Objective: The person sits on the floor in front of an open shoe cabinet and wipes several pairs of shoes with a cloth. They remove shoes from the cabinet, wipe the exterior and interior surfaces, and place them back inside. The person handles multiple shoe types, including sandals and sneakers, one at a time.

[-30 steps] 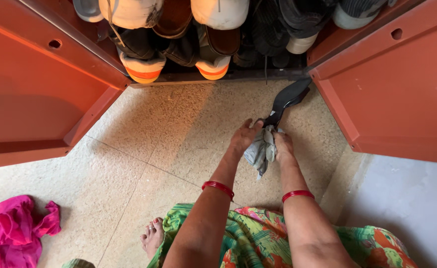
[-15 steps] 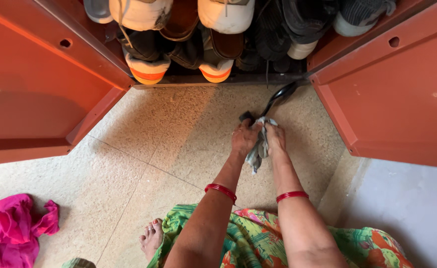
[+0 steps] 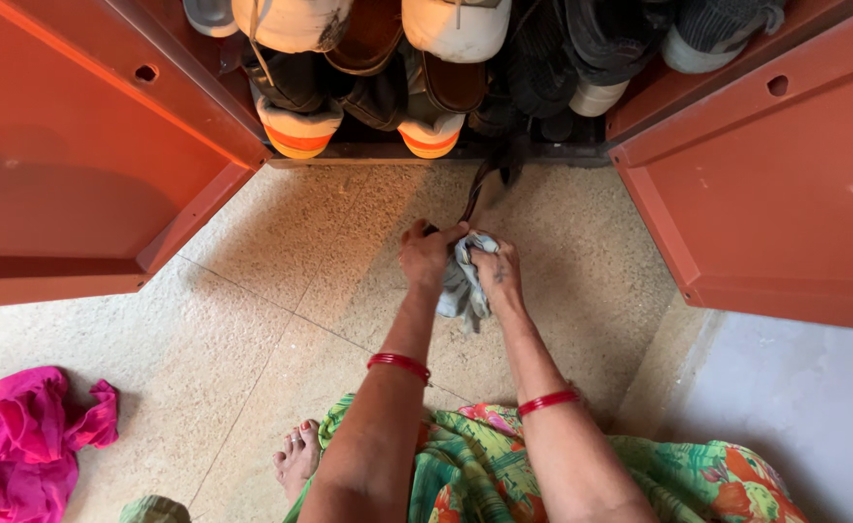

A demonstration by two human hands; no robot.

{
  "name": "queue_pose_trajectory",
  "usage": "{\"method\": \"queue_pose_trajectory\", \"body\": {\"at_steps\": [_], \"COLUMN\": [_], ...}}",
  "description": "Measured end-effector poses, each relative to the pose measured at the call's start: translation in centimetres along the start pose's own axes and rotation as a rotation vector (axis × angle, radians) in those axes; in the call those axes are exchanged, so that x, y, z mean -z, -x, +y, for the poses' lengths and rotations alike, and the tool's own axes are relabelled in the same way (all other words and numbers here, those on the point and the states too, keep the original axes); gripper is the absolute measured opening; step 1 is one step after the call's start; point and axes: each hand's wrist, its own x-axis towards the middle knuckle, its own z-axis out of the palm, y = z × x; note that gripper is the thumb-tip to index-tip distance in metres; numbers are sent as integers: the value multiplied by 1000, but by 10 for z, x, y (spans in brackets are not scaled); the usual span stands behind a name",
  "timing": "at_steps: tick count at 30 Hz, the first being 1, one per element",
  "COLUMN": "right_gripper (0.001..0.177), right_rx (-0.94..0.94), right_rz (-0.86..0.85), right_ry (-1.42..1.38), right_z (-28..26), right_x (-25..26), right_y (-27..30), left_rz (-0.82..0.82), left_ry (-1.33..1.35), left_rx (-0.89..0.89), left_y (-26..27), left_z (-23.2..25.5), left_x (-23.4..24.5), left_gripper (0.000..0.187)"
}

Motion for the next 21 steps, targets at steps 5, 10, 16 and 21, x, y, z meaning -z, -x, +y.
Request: {"method": "queue_pose_trajectory", "body": {"at_steps": [5,10,16,21], "right_gripper": [27,29,21,29], "right_rx": [116,463,184,487], "right_rz": [84,131,151,214], "right_ry": [226,139,17,79], "right_z": [-6,-27,-91,-146], "right_x": [-8,-6,-19,-8], "right_y": [13,44,54,17], "left_rz": [-359,-514,-532,-537], "left_ry": [833,967,1164,1369], "left_rx": [16,-206,-88,-114], "left_y": [19,18,26,26], "left_z": [-8,-37,-17,37], "left_x": [28,38,47,36], "left_gripper": [66,45,46,55]}}
